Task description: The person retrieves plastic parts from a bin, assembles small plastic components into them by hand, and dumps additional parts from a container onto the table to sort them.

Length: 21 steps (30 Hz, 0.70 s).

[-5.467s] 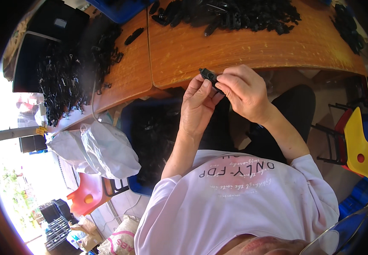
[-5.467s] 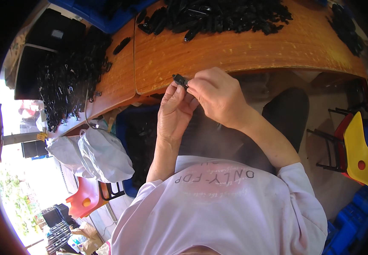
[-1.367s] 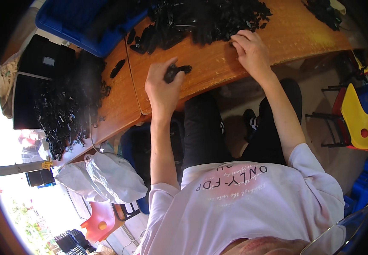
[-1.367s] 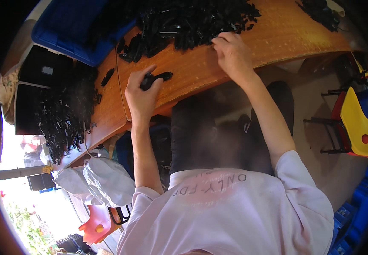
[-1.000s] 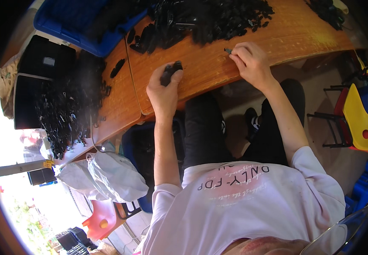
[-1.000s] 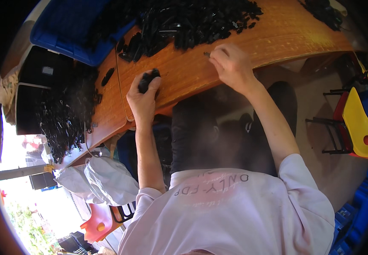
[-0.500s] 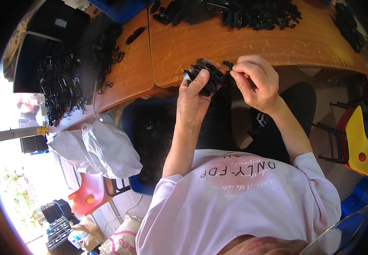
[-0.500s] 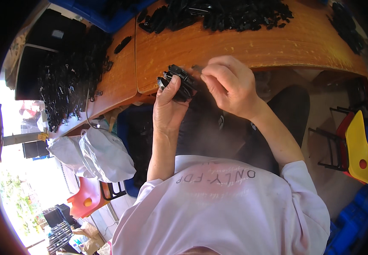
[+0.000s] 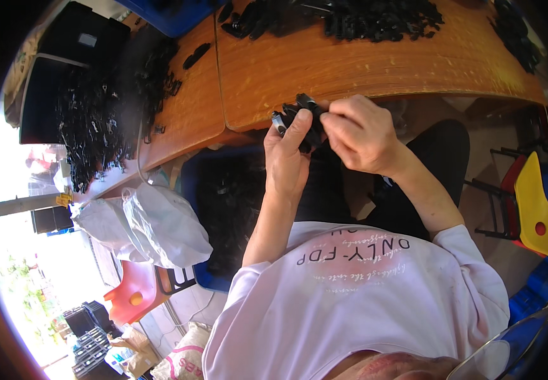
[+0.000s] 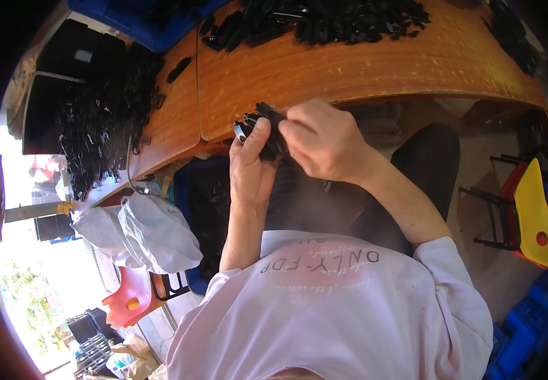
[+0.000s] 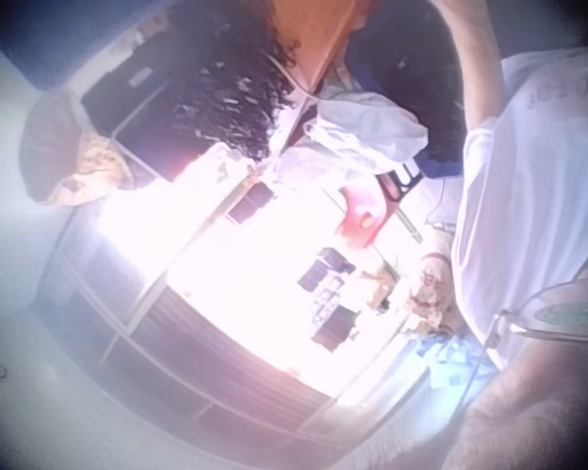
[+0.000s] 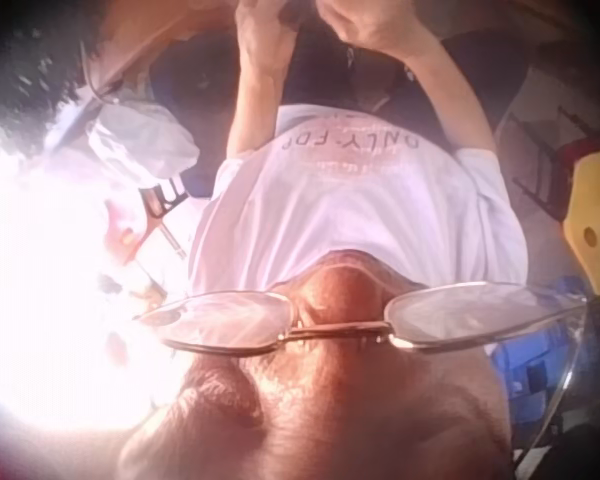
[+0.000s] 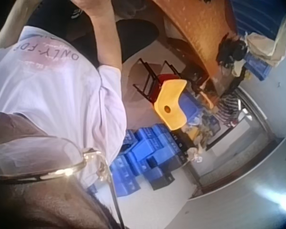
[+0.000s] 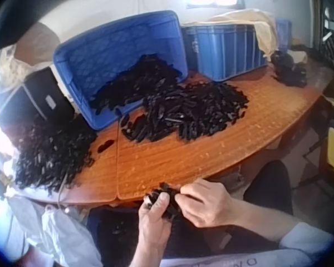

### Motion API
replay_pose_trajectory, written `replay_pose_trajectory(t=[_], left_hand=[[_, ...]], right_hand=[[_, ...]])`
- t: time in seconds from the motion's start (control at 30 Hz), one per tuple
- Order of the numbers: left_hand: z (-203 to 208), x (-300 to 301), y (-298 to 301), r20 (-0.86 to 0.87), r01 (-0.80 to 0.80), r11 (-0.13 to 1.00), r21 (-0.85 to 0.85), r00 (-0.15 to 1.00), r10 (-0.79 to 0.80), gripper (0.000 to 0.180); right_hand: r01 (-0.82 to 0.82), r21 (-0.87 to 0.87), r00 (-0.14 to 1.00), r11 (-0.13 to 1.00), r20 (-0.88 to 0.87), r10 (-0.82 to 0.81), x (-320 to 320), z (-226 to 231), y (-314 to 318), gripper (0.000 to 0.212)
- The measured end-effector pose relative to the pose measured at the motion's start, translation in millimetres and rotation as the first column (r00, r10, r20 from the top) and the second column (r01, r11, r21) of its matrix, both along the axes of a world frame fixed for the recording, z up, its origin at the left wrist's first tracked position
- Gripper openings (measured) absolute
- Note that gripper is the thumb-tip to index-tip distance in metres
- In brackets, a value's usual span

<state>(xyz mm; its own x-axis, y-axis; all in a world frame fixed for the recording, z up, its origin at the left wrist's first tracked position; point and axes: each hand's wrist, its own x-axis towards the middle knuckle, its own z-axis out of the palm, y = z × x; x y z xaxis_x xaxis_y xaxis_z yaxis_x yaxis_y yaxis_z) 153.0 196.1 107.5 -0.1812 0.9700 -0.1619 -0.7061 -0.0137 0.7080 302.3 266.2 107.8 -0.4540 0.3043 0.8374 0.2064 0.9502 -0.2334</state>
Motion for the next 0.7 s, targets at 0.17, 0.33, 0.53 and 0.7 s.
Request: replay_pose_trajectory(t=[0.17,0.33,0.53,0.7], left_hand=[[-5.8,-9.5,-1.0,-0.236,-0.172,0.985,-0.032,0.959,0.159,0.013],[-18.2,-24.5,-12.4,-0.223,-0.272,0.958,-0.091,0.943,0.247,0.007],[-7.4,-50.1,-41.2,-0.338,-0.337,0.917,-0.215,0.906,0.254,0.022],[-42.3,-95.0,-76.4,-0.269,-0.268,0.920,-0.286,0.944,0.191,0.031]], right_hand=[[0.054,0.158,0.990,0.986,0.119,-0.073,-13.3,-12.6,-7.1,0.026],[-0.001,0.087,0.984,0.996,0.178,-0.015,-26.7,-26.7,-21.0,0.026],[0.106,-0.166,0.994,0.980,0.056,-0.098,5.0,-15.6,25.4,0.046],[0.690,-0.087,0.711,0.719,0.269,-0.650,53.9,-17.9,115.0,0.043]])
